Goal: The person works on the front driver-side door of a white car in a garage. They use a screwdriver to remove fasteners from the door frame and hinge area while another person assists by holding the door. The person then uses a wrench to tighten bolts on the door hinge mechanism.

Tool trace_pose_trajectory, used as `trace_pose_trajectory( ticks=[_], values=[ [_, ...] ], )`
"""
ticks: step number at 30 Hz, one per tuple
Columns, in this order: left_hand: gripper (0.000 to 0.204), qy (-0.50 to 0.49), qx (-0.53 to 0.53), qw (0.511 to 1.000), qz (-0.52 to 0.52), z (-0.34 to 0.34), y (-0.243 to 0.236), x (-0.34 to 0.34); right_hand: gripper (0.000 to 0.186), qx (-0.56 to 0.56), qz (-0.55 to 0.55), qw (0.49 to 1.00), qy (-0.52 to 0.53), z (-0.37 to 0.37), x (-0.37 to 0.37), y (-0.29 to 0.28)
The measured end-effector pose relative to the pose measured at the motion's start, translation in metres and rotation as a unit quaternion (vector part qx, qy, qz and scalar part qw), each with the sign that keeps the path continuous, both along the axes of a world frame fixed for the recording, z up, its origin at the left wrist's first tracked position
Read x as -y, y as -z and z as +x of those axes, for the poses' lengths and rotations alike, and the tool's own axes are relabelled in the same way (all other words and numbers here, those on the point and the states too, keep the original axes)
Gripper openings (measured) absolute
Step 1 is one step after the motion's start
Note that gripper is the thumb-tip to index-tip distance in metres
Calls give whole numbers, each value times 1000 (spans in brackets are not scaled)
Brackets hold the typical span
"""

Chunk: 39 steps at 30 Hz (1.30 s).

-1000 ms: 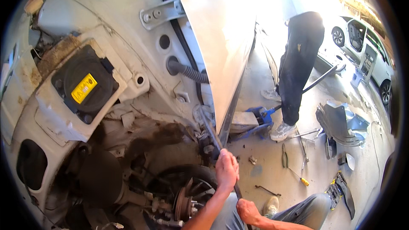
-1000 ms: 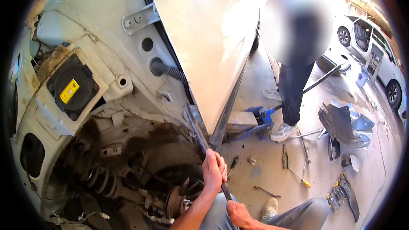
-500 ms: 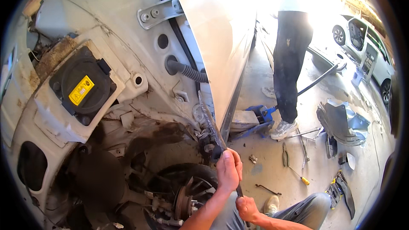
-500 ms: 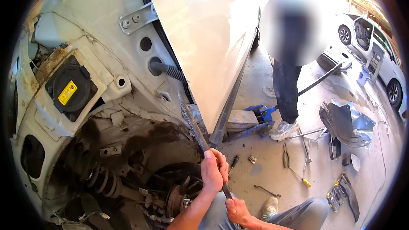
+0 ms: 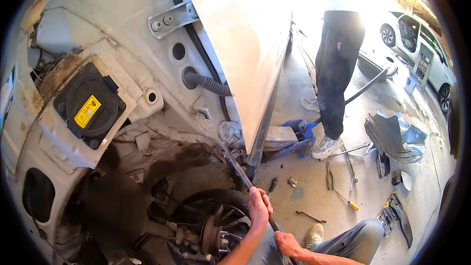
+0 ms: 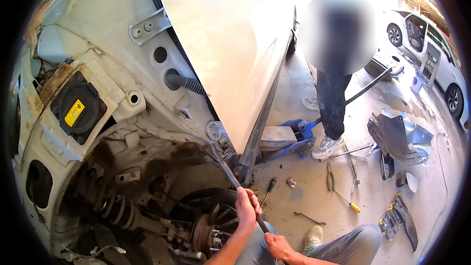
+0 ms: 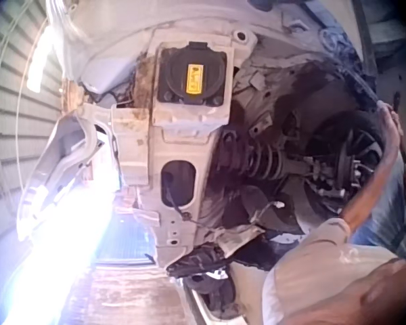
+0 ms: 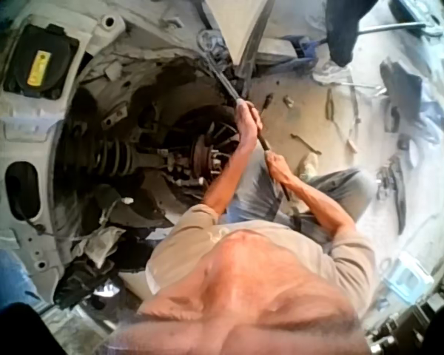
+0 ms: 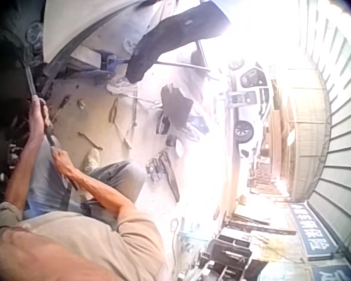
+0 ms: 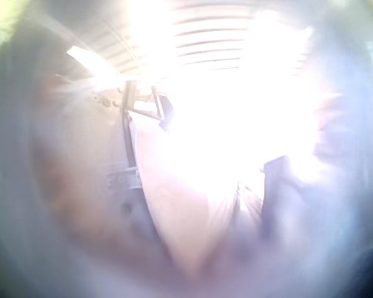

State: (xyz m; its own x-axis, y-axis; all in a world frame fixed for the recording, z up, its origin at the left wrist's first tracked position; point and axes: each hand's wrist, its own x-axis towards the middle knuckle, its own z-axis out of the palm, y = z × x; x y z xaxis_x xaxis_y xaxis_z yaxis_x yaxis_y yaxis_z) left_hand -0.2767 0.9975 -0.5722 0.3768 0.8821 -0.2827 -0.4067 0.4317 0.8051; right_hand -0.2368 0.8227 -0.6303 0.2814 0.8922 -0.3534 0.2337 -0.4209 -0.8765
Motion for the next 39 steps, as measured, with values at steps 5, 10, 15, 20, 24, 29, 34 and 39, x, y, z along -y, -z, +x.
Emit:
trace_pose_trajectory(
  ticks=[5,10,15,20,24,29,34,39],
  values=[
    [41,-10,19,999,27,-9,-11,10,40,51,51,997,-13,-6,1,17],
    [49,25,-18,999,40,19,-33,-37,42,37,65,996,43,-6,-36,-9],
    [49,5,-12,1000,26,7,-33,-8,51,29,64,997,34,-3,-18,1],
    [51,-2,6,999,54,14,-21,-33,52,65,45,996,48,5,-27,2],
    [52,-16,-15,999,36,3,-22,-19,52,35,23,997,60,-8,-22,-12],
    [54,10,-22,999,35,-8,-18,8,56,17,42,998,50,-13,-1,6],
    [53,13,-8,1000,7,-12,-8,12,54,16,24,999,24,-6,11,17],
    [51,14,-18,1000,1,-8,-15,7,54,-27,0,1000,14,-3,5,17]
  ],
)
